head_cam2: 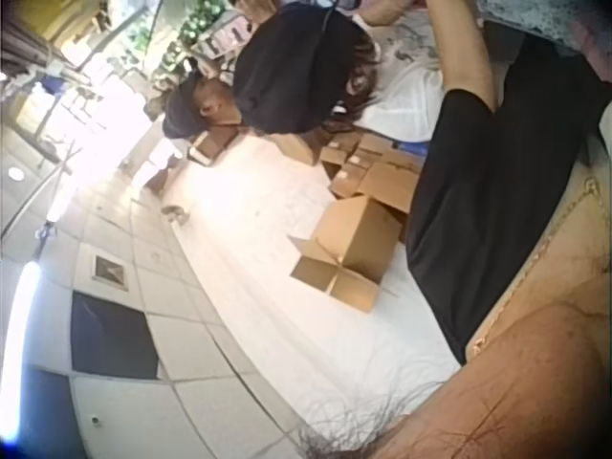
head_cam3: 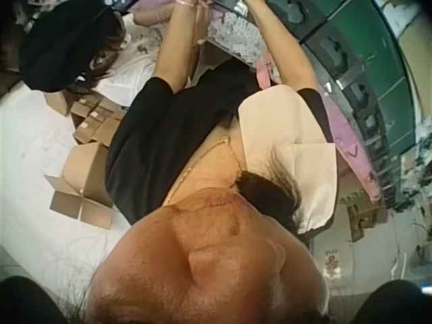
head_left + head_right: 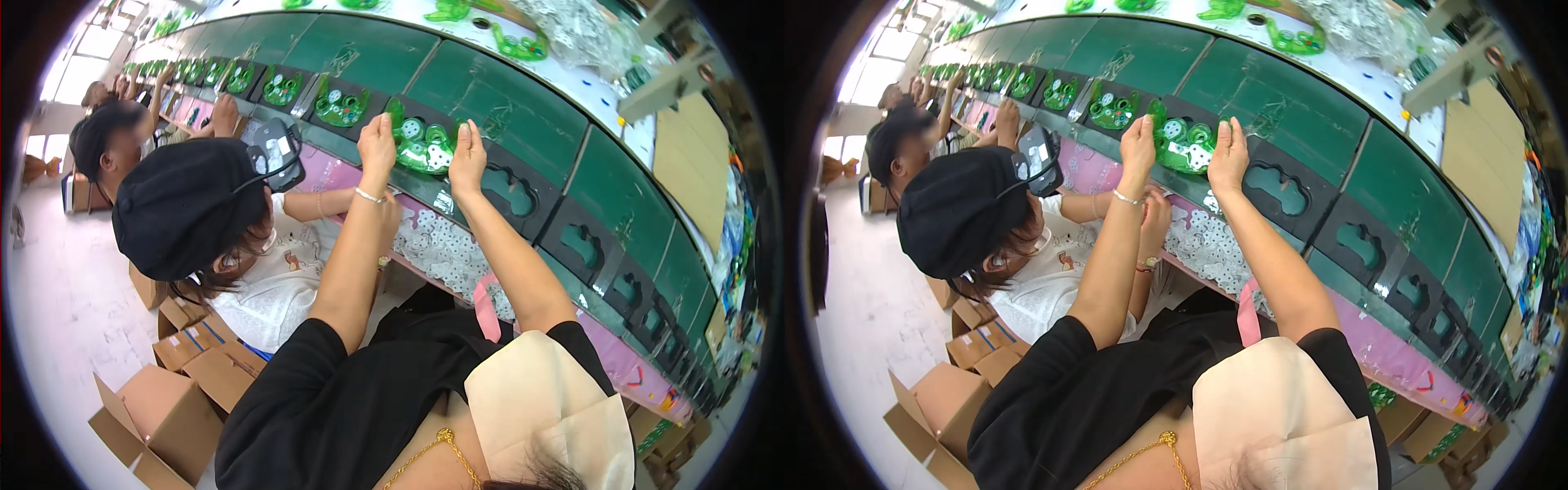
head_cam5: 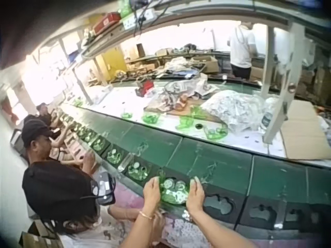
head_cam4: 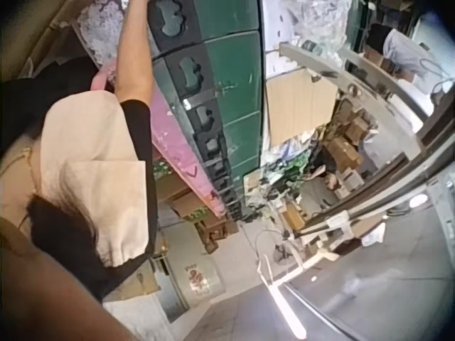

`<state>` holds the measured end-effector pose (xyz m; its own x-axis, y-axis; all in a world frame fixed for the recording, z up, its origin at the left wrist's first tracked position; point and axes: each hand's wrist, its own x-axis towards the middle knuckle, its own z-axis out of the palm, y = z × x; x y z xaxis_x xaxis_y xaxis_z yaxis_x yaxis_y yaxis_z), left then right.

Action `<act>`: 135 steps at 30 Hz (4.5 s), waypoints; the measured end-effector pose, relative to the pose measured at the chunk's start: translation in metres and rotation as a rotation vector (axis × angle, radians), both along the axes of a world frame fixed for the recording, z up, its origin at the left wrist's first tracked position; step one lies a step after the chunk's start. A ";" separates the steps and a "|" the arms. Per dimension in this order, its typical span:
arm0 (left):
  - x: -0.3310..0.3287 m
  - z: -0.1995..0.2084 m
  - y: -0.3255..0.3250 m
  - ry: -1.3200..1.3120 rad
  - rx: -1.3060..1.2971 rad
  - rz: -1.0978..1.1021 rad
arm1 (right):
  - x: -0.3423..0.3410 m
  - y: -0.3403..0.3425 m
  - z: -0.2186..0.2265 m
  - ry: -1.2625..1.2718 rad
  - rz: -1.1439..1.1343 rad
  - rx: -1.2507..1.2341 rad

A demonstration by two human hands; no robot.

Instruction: Assembling small white components into green plastic housings and placing finished items into a cardboard box.

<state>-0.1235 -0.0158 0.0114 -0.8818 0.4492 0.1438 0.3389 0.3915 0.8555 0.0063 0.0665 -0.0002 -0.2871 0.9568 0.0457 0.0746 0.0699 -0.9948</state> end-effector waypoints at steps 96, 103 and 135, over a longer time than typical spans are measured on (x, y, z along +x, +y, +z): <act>1.755 -0.646 0.006 0.136 -0.743 -1.811 | 1.658 -0.193 -0.686 0.763 -2.022 -0.275; 1.764 -0.626 0.012 0.255 -0.969 -1.788 | 1.659 -0.189 -0.705 0.801 -1.906 -0.370; 1.131 -0.226 -0.129 0.004 -1.443 -1.270 | 1.415 -0.497 -0.231 -0.789 -0.448 -0.548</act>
<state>1.0076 -0.1445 -0.2148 0.0094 0.4955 -0.8686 0.9540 0.2558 0.1562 1.4212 -0.4307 -0.2310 0.3370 0.8161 -0.4694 0.6209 -0.5675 -0.5408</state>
